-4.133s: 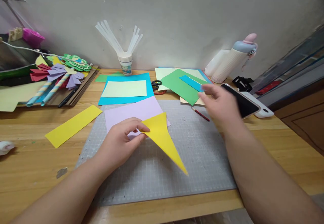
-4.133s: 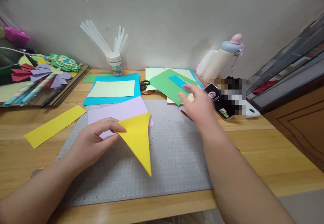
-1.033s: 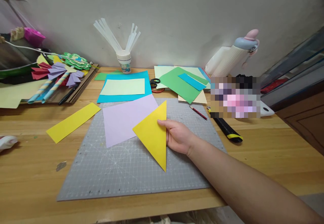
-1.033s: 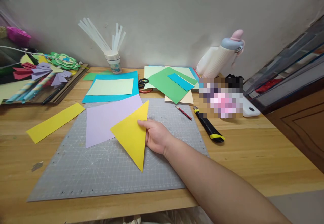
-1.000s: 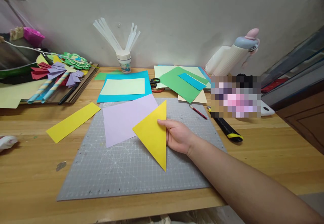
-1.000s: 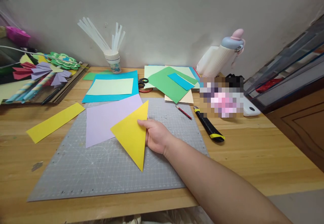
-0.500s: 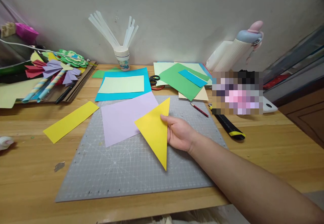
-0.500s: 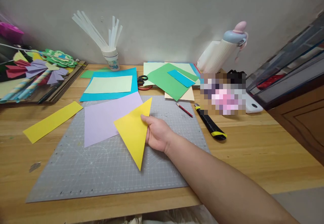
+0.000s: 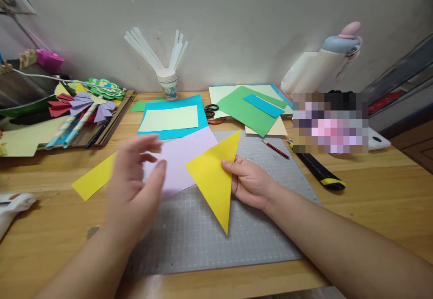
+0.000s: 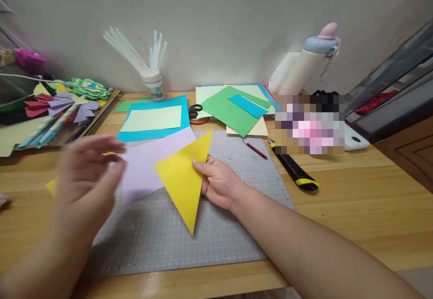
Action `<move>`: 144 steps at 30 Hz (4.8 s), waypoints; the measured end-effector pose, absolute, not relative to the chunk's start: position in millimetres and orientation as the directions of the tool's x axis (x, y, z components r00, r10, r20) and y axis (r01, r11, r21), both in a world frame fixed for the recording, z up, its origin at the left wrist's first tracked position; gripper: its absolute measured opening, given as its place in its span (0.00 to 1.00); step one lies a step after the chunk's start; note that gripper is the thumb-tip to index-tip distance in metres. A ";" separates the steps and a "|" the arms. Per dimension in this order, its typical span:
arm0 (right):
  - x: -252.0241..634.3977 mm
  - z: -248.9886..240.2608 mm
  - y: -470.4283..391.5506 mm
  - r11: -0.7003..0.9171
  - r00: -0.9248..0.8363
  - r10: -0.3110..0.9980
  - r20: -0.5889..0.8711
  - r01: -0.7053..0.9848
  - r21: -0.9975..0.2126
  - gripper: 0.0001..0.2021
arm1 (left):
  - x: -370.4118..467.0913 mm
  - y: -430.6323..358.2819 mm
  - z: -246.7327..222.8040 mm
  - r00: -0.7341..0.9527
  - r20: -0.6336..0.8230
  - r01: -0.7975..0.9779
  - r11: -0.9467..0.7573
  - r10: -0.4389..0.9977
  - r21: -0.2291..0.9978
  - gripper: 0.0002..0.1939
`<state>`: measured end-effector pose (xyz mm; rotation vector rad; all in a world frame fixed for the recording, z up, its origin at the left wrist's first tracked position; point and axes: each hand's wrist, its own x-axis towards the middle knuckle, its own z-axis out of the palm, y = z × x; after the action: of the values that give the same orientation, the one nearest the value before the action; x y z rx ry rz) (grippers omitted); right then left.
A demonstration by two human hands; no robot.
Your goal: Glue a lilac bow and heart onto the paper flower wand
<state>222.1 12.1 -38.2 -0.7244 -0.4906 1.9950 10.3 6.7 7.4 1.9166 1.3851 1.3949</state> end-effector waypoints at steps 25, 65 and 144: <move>214.7 -28.5 -3.9 -0.420 -0.422 0.888 -0.183 -0.583 -0.695 0.20 | 25.1 17.9 -7.8 0.227 -0.180 0.246 0.123 0.957 0.961 0.16; 208.9 -31.3 -21.3 -0.269 -0.417 0.868 -0.270 0.062 -0.961 0.16 | 34.6 0.0 -3.6 0.327 -0.252 0.188 0.199 0.911 0.962 0.09; 221.5 -29.2 -2.3 -0.130 -0.005 0.991 -0.131 -0.178 -0.975 0.11 | 21.3 7.8 -3.4 0.193 -0.143 0.270 0.087 0.971 0.959 0.12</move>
<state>221.5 -2.3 -29.2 -1.1714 -1.0057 1.3792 21.3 7.8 -3.4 1.4002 1.2862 0.8299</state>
